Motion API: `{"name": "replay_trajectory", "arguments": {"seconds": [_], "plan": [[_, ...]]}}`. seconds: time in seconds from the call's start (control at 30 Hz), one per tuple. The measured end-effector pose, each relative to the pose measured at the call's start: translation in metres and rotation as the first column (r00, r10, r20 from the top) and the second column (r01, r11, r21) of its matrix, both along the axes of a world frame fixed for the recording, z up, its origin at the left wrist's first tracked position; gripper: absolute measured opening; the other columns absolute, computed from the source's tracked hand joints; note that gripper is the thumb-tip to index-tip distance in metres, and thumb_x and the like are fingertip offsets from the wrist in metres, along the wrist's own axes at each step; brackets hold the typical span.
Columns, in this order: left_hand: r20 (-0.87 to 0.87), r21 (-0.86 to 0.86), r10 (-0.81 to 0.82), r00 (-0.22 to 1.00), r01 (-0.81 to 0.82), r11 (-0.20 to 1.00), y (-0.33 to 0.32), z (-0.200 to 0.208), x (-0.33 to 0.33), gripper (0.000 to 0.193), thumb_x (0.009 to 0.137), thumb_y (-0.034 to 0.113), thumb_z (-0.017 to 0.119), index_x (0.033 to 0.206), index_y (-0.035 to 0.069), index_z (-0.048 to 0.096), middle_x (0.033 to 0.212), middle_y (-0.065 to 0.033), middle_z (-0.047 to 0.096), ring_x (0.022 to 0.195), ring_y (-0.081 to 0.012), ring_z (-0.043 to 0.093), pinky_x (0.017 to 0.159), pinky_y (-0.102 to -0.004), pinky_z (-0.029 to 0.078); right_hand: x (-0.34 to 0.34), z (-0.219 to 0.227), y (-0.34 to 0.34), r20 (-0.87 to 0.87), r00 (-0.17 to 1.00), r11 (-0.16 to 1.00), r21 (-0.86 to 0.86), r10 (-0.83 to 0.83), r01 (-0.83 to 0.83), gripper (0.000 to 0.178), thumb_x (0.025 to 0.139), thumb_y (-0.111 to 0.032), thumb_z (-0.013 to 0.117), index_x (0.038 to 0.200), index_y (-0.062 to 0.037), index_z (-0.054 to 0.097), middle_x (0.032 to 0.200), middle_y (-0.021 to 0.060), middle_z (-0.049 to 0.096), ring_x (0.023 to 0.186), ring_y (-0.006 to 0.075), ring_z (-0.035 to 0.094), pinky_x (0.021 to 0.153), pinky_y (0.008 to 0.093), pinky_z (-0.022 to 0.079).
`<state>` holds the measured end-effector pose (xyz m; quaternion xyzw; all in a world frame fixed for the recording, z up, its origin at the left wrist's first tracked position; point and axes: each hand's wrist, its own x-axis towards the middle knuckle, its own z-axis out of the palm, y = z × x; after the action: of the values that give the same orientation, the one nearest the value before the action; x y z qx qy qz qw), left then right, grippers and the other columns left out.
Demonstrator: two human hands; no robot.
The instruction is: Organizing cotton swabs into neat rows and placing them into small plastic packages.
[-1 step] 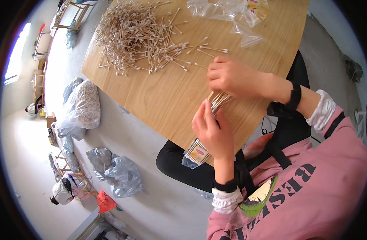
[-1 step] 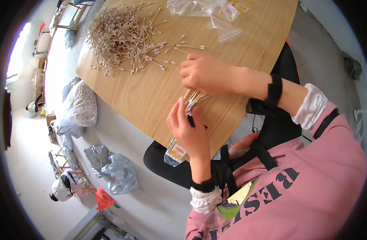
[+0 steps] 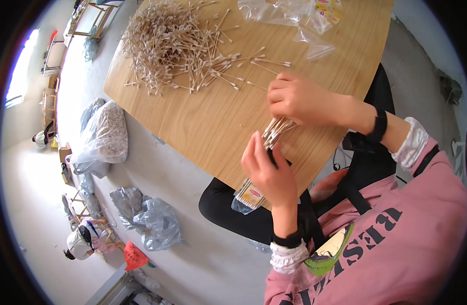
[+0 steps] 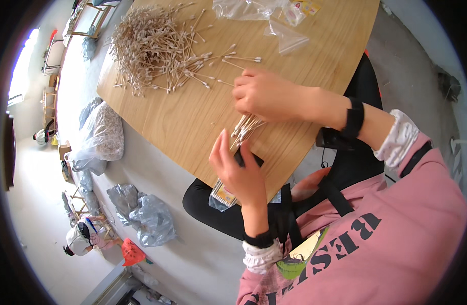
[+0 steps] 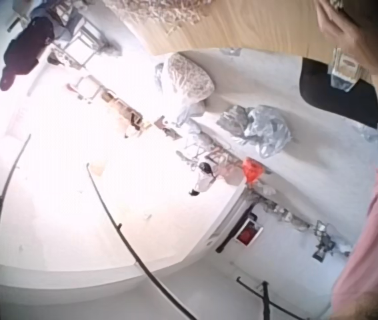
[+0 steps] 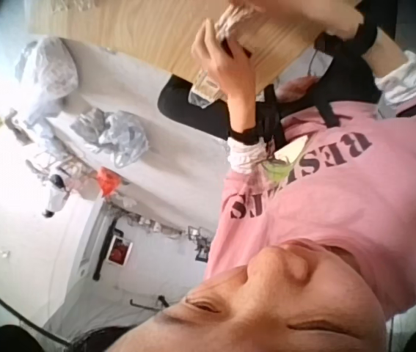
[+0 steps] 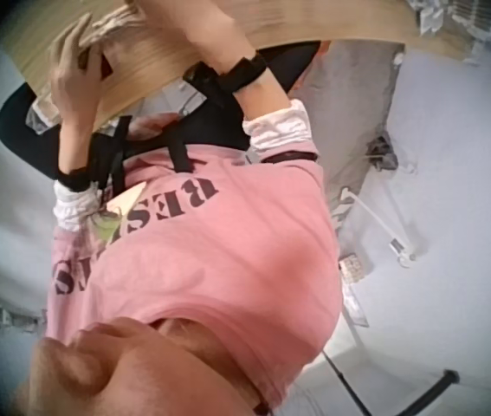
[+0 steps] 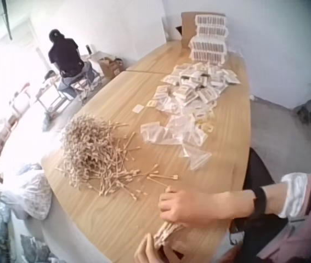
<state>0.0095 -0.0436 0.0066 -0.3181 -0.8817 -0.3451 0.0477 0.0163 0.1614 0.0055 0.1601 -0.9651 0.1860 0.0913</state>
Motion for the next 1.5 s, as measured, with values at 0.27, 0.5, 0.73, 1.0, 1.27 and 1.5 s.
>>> {"name": "replay_trajectory", "arguments": {"seconds": [0.27,0.5,0.73,1.0,1.27,1.5], "plan": [[0.076,-0.041,0.132,0.988,-0.129,0.991,-0.022,0.002,0.009,0.036,0.093,0.005,0.066,0.127,-0.001,0.060,0.122,-0.0178,0.061,0.114,-0.0344,0.057,0.096,-0.0424,0.046,0.045,-0.025,-0.028,-0.028,0.988,0.971,-0.188,-0.153,0.145,0.050,0.084,-0.019,0.071,0.131,-0.0038,0.059,0.137,0.0109,0.056,0.134,0.0293,0.050,0.114,0.0483,0.038],[0.135,-0.135,0.042,0.990,-0.023,0.991,-0.021,0.002,-0.020,0.006,0.089,0.003,0.067,0.095,0.001,0.065,0.092,-0.0104,0.060,0.090,-0.0284,0.057,0.080,-0.0395,0.046,0.048,-0.024,-0.034,-0.103,0.952,0.940,-0.222,-0.288,0.260,0.031,0.082,-0.015,0.072,0.112,-0.0064,0.070,0.111,0.0048,0.064,0.111,0.0246,0.059,0.099,0.0398,0.047],[0.141,-0.297,0.067,0.988,-0.023,0.955,-0.028,0.012,-0.046,0.003,0.088,0.003,0.065,0.090,0.002,0.063,0.090,-0.0109,0.061,0.091,-0.0307,0.057,0.082,-0.0411,0.046,0.056,-0.021,-0.015,-0.185,0.937,0.939,-0.231,-0.298,0.253,0.029,0.079,-0.011,0.073,0.109,-0.0107,0.072,0.098,0.0009,0.064,0.099,0.0227,0.059,0.089,0.0379,0.047],[0.237,-0.270,-0.076,0.969,0.140,0.952,0.008,0.012,-0.036,0.008,0.089,0.003,0.063,0.096,0.001,0.065,0.097,-0.0139,0.062,0.096,-0.0342,0.056,0.085,-0.0438,0.045,0.060,-0.010,-0.047,-0.033,0.913,0.780,-0.533,-0.406,0.328,0.024,0.083,-0.010,0.073,0.107,-0.0096,0.070,0.104,0.0048,0.063,0.102,0.0244,0.059,0.092,0.0378,0.046],[-0.032,-0.456,-0.110,0.993,0.083,0.886,0.043,0.000,0.014,0.082,0.097,0.041,0.058,0.150,-0.013,0.025,0.157,-0.0282,0.029,0.150,-0.0405,0.023,0.120,-0.0499,0.021,0.067,-0.021,-0.039,0.040,0.710,0.422,-0.780,-0.703,0.462,0.018,0.091,-0.003,0.064,0.109,-0.0053,0.068,0.107,0.0097,0.063,0.105,0.0277,0.060,0.092,0.0362,0.049],[0.100,-0.513,-0.132,0.986,0.165,0.842,0.025,-0.019,0.079,0.110,0.091,0.069,0.050,0.151,-0.016,0.015,0.160,-0.0337,0.014,0.152,-0.0455,0.010,0.122,-0.0529,0.010,0.069,-0.027,-0.035,0.042,0.716,0.430,-0.774,-0.697,0.464,0.018,0.092,0.000,0.061,0.108,-0.0051,0.067,0.106,0.0094,0.063,0.101,0.0262,0.062,0.086,0.0338,0.051]]}}
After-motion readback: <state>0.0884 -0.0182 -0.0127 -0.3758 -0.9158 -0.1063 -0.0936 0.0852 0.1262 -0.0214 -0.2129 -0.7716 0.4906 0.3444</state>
